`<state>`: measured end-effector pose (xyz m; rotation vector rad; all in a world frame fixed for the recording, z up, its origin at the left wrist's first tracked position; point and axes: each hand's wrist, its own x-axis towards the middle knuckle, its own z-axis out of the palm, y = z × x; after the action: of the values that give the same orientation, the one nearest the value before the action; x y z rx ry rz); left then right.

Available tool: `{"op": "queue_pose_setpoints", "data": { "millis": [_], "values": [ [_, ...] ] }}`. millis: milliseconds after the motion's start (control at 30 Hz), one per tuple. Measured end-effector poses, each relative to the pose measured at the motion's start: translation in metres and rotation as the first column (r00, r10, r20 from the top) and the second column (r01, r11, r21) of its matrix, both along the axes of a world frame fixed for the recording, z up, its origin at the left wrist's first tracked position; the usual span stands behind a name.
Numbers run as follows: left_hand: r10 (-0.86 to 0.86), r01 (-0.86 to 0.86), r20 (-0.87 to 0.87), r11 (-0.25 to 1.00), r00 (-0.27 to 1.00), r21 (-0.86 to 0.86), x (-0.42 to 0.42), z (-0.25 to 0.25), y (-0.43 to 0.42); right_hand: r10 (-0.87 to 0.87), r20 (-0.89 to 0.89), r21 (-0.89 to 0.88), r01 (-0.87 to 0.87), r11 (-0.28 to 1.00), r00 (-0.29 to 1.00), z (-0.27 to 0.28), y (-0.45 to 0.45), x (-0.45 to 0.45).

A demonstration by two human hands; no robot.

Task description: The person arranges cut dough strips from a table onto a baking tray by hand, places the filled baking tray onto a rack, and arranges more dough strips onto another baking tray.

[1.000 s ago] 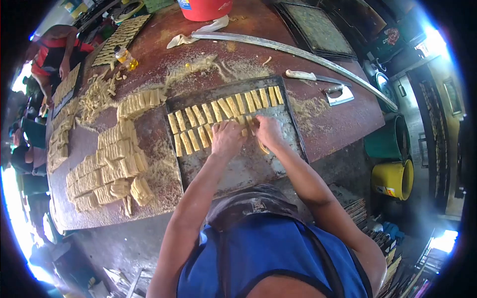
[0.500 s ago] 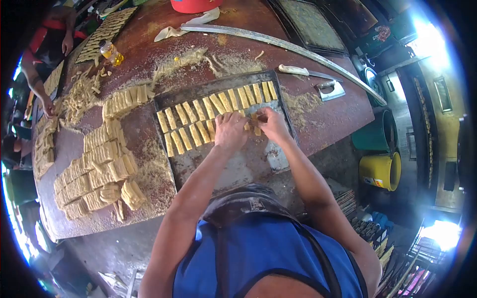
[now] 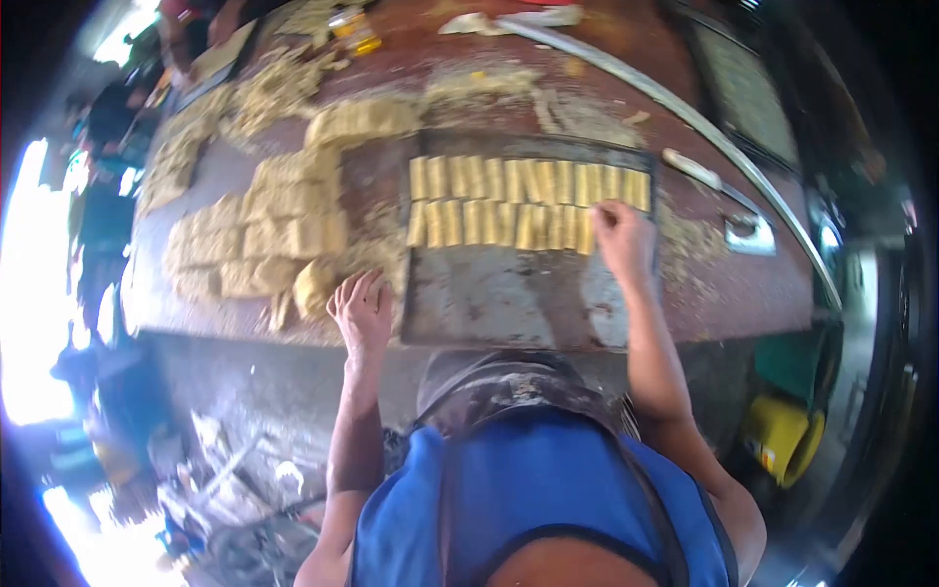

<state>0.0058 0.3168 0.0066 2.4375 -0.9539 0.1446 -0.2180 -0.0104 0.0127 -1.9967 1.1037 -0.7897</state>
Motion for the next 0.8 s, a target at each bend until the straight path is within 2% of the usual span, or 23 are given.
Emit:
{"op": "queue_pose_setpoints", "data": {
  "millis": [33,67,100,133,167,200,233,267,300,333,400,467,500,533,567,600,667,700,733,800],
  "values": [
    [0.116,-0.118,-0.050,0.991,0.992,-0.060,0.006,0.000,0.025,0.065,-0.044,0.043,-0.064,0.997,0.997,0.004,0.003,0.008],
    [0.168,-0.170,-0.036,0.984,0.985,-0.049,0.014,0.001,0.046,0.127,-0.091,0.079,-0.120,0.990,0.988,0.009,0.007,0.020],
    [0.255,-0.265,-0.104,0.960,0.961,-0.092,0.026,0.000,0.061,0.223,-0.223,0.125,-0.199,0.972,0.949,0.013,0.014,0.034],
    [0.323,-0.348,-0.179,0.928,0.929,-0.135,0.038,-0.001,0.075,0.251,-0.217,0.123,-0.229,0.966,0.943,0.011,0.029,0.051],
    [0.346,-0.357,-0.102,0.926,0.933,-0.123,0.052,-0.003,0.089,0.335,-0.151,0.159,-0.312,0.937,0.930,0.006,0.046,0.068],
    [0.356,-0.368,-0.100,0.920,0.929,-0.137,0.067,-0.003,0.098,0.408,-0.085,0.185,-0.388,0.903,0.909,0.000,0.061,0.088],
    [0.352,-0.390,-0.215,0.904,0.911,-0.173,0.080,-0.004,0.109,0.481,-0.017,0.155,-0.473,0.867,0.877,-0.003,0.082,0.111],
    [0.331,-0.410,-0.330,0.888,0.884,-0.206,0.094,-0.006,0.117,0.496,0.053,0.459,-0.463,0.758,0.866,-0.003,0.106,0.133],
    [0.372,-0.412,-0.364,0.910,0.854,-0.038,0.109,-0.008,0.126,0.601,0.062,0.542,-0.533,0.650,0.797,0.004,0.131,0.158],
    [0.367,-0.411,-0.372,0.910,0.853,-0.044,0.120,-0.011,0.131,0.565,0.177,0.676,-0.517,0.525,0.806,-0.001,0.162,0.180],
    [0.230,-0.292,-0.558,0.956,0.797,-0.022,0.134,-0.018,0.134,0.562,0.224,0.840,-0.450,0.303,0.796,-0.001,0.212,0.228],
    [0.176,-0.231,-0.578,0.973,0.797,-0.022,0.132,0.002,0.127,0.589,0.048,0.773,-0.403,0.490,0.807,-0.001,0.251,0.265],
    [0.138,-0.183,-0.538,0.983,0.831,-0.031,0.133,0.002,0.128,0.582,0.036,0.775,-0.391,0.497,0.812,-0.012,0.261,0.283],
    [0.098,-0.134,-0.494,0.990,0.864,-0.038,0.135,0.001,0.129,0.610,-0.105,0.729,-0.357,0.584,0.785,-0.033,0.267,0.301],
    [0.070,-0.134,-0.527,0.987,0.847,-0.084,0.134,-0.005,0.132,0.616,-0.245,0.671,-0.327,0.665,0.749,-0.047,0.273,0.314],
    [0.055,-0.121,-0.533,0.989,0.844,-0.088,0.136,-0.013,0.135,0.604,-0.254,0.670,-0.313,0.673,0.756,-0.049,0.279,0.323],
    [0.070,-0.166,-0.547,0.978,0.834,-0.128,0.135,-0.028,0.138,0.652,-0.381,0.596,-0.365,0.715,0.656,-0.055,0.288,0.333],
    [0.070,-0.173,-0.509,0.972,0.858,-0.158,0.132,-0.028,0.137,0.629,-0.438,0.411,-0.479,0.775,0.642,-0.048,0.293,0.331],
    [0.060,-0.168,-0.517,0.972,0.854,-0.164,0.130,-0.028,0.136,0.621,-0.448,0.409,-0.471,0.782,0.643,-0.050,0.294,0.335],
    [0.043,-0.209,-0.536,0.945,0.843,-0.253,0.127,-0.027,0.136,0.689,-0.508,0.411,-0.558,0.721,0.517,-0.054,0.292,0.342]
  ]
}}
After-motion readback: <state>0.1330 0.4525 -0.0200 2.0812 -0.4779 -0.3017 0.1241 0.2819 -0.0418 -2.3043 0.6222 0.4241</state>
